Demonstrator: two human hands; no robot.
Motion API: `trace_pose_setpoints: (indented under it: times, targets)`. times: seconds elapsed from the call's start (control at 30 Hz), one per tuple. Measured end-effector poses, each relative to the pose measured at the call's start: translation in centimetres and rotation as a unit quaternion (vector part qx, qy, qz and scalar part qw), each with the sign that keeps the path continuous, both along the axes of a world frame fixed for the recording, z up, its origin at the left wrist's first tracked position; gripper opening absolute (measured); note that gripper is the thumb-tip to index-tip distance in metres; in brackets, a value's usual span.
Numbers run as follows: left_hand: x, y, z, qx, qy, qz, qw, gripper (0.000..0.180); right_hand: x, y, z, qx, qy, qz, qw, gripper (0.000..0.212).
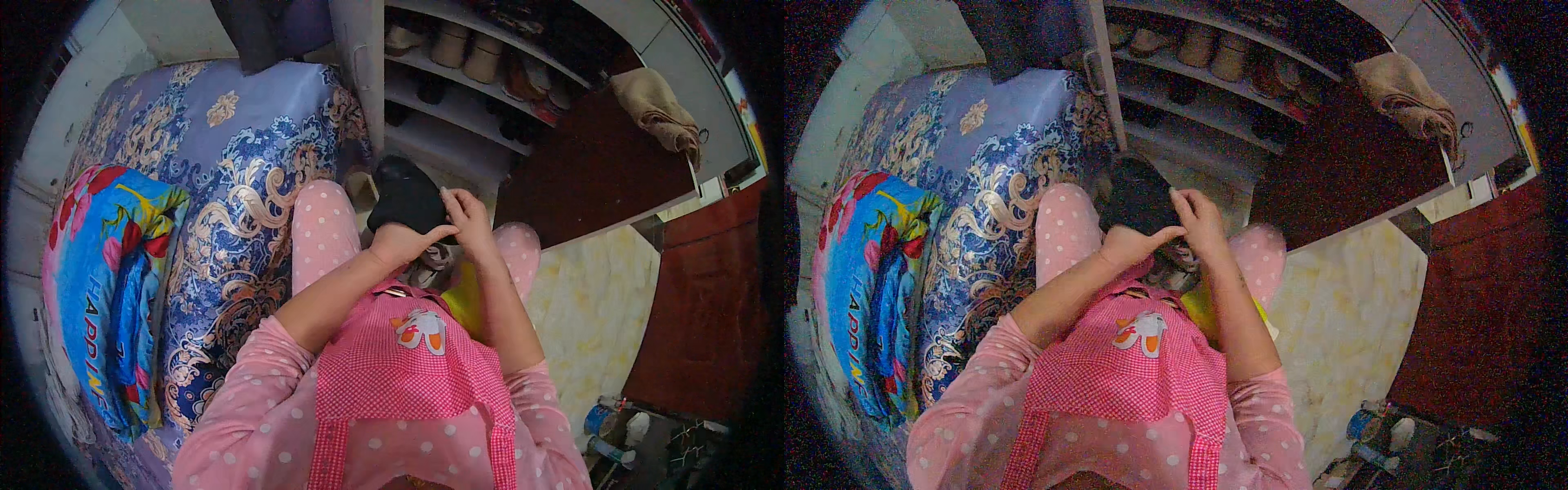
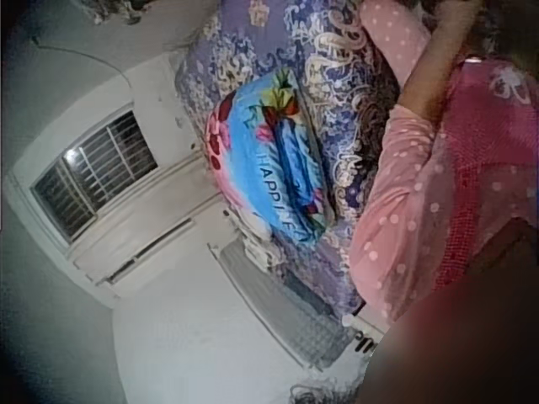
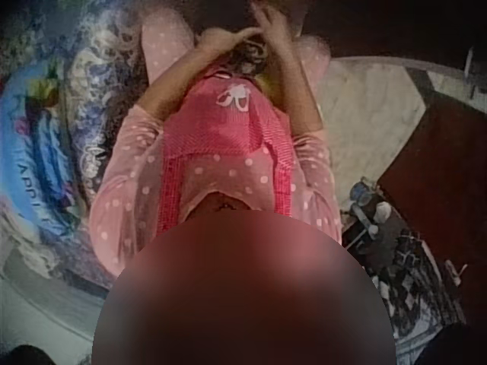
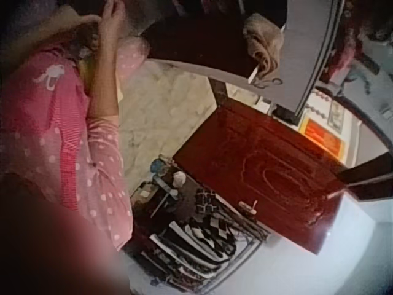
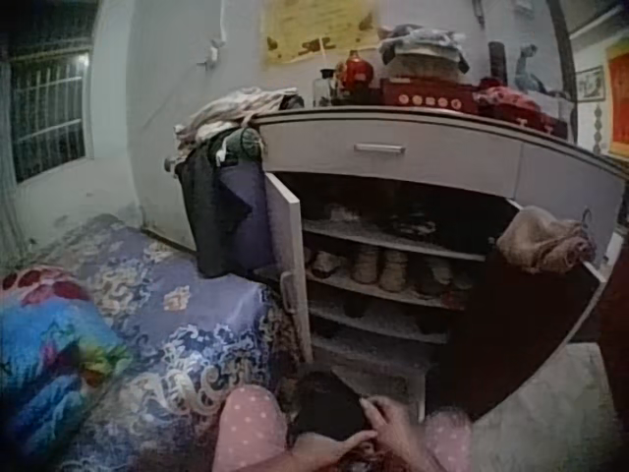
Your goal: The person sits on the floor in front of an open shoe cabinet and wipes several pairs of shoes with a yellow cloth. They handle a beige flat, a black boot, and a white flat with a panda design, wiping each one and returning them to the cabinet.
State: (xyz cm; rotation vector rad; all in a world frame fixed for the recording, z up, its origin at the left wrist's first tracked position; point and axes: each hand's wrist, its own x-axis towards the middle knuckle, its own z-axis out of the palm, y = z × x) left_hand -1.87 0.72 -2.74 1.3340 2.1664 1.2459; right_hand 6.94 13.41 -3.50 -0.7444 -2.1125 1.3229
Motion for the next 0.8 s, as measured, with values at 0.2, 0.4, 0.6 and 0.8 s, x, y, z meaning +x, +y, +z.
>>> trace_pose_setpoints:
  times: [0.2,0.4,0.6,0.8]
  targets:
    - [0.2,-0.2,0.3,-0.143,0.004,-0.079,0.987,0.066,-1.3,-1.3,0.6,-0.183,0.011,0.053,0.982,0.039]
    - [0.3,-0.3,-0.7,-0.080,0.118,-0.037,0.989,0.060,-2.2,-0.9,0.3,-0.241,0.019,0.024,0.970,0.041]
    - [0.4,-0.3,0.2,-0.107,-0.030,-0.006,0.994,0.058,-3.7,0.5,-1.2,-0.219,0.006,0.017,0.975,0.042]
    - [0.6,-0.8,-0.4,-0.043,-0.029,0.072,0.996,0.059,-5.4,0.7,-4.0,-0.205,-0.029,0.005,0.978,0.042]
